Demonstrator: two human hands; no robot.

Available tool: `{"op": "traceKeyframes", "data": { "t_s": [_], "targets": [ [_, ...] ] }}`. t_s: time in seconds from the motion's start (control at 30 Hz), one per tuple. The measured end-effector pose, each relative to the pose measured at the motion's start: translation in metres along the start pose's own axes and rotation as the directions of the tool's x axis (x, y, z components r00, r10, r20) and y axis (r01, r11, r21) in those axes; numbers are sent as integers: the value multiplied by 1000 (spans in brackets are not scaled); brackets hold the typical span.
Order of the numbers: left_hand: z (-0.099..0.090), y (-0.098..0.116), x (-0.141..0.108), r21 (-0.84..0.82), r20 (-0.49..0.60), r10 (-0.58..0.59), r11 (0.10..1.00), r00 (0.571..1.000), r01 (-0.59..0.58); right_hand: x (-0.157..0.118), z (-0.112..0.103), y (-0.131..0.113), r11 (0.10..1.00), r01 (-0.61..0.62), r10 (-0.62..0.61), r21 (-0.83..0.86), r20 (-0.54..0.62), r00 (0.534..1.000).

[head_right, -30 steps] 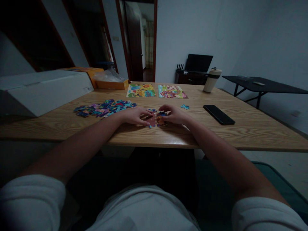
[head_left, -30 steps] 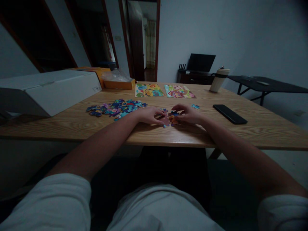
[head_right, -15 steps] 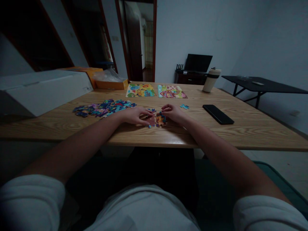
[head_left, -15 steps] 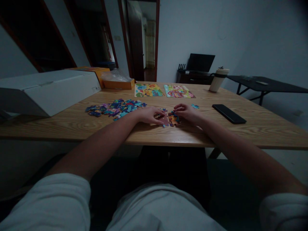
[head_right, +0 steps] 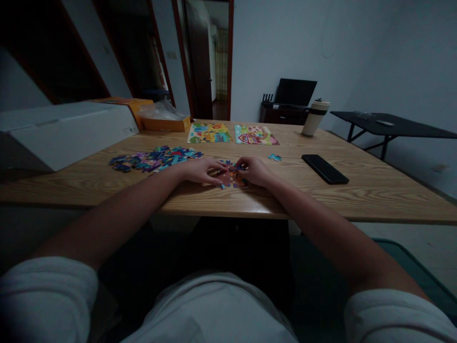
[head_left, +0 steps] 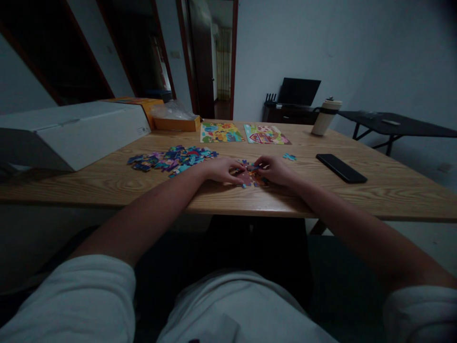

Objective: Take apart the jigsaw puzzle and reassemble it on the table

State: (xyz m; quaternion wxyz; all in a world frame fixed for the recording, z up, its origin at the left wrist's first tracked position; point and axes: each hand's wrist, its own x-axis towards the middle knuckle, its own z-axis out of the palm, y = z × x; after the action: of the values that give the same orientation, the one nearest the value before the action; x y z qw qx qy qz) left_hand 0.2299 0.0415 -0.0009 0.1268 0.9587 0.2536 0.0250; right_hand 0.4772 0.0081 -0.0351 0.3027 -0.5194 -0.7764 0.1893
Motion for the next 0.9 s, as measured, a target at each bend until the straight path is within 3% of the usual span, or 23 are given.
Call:
{"op": "traceKeyframes", "data": {
  "t_s": [0.13,0.37,0.5,0.63,0.9],
  "targets": [
    [-1,2,-1,13,8,-8,1000,1000,8,-2,1,1,984,92,-90,-151,17,996],
    [2,15,-4,151,4,-74,986,997,72,-5,-2,-6,958,161,-149,-236,67,987],
    [5,16,-2,178,32,-104,979,994,97,-17,-13,-10,959,173,-162,-226,69,984],
    [8,14,1,187,29,-96,978,995,88,-36,-25,-11,955,198,-161,-222,174,971],
    [10,14,3,202,49,-23,979,999,13,-55,-25,-12,964,162,-120,-211,196,973]
  ]
}}
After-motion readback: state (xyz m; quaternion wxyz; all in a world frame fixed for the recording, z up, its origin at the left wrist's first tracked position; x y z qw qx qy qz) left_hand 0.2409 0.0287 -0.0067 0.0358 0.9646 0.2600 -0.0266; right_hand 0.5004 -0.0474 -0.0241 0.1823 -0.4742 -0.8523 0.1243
